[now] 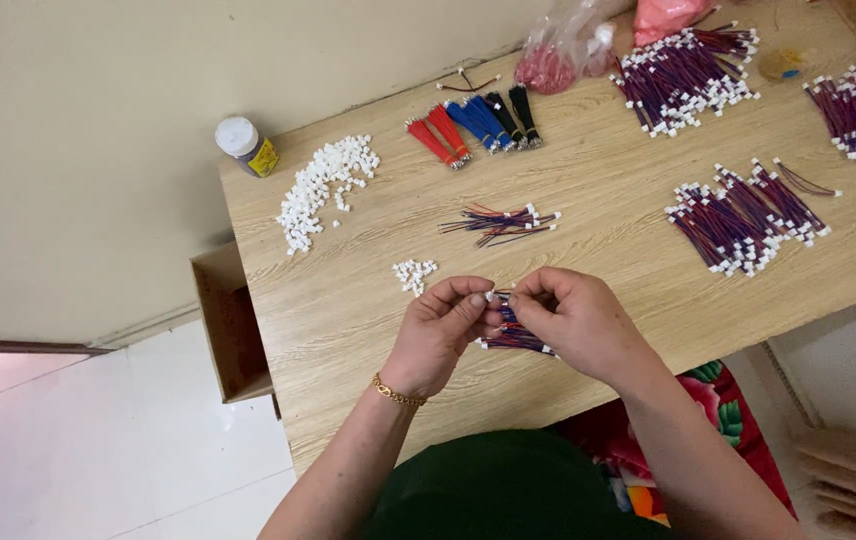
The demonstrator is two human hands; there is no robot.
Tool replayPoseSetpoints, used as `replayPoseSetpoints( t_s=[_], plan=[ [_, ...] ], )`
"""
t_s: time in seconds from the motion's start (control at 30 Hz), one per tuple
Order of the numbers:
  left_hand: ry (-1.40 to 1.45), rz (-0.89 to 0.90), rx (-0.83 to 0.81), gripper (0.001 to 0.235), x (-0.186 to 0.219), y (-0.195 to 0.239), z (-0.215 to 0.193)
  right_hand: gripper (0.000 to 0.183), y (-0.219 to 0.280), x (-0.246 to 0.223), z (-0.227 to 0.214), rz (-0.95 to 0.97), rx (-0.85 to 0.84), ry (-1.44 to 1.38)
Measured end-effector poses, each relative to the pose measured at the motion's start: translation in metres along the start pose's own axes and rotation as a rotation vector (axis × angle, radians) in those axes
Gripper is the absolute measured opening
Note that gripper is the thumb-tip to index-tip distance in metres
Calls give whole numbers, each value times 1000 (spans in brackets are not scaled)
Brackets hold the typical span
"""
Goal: Assembling small wire cables by attaching plastic connectors to the ends
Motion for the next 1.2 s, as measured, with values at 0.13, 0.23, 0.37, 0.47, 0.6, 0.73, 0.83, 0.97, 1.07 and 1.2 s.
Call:
replayPoseSetpoints(
  t_s=[0.13,0.23,0.37,0.47,0.6,0.73,0.83,0.97,1.07,1.2],
  plan=[
    [4,-1,9,18,6,3,4,6,6,-5,-1,21,5,-50],
    [-9,-9,8,17,6,3,4,9,4,-5,-1,40,11,13],
    [-89,6,-2,18,6,2,1,10,1,-9,0,14,43,91],
    [-146,29,-18,18,3,-1,-3,11,2,-13,0,8,55,153],
    [-220,69,-33,18,0,-3,-10,11,1,-13,2,-7,38,181],
    [-244,69,-32,18,-4,-4,-13,11,-3,-10,4,-11,15,142],
    [-253,72,-22,16,-5,-5,-13,13,-7,-5,4,-1,-25,83],
    [-305,85,-36,15,-6,-6,-11,13,-8,-4,2,-2,-21,132],
    [-334,88,-40,14,-8,-6,-10,14,-9,-8,3,-48,-9,199],
    [-372,82,-36,14,-11,-6,-11,14,-13,-3,7,-82,18,240]
  ],
)
Point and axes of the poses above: each hand's wrist, its own y-axis away from the middle knuckle, its own z-axis out of the palm, x = y × z, the point moved 4 cm from there along -y, towards the middle knuckle, and after that the axes turned 15 degrees about z, right-handed, at the moved point
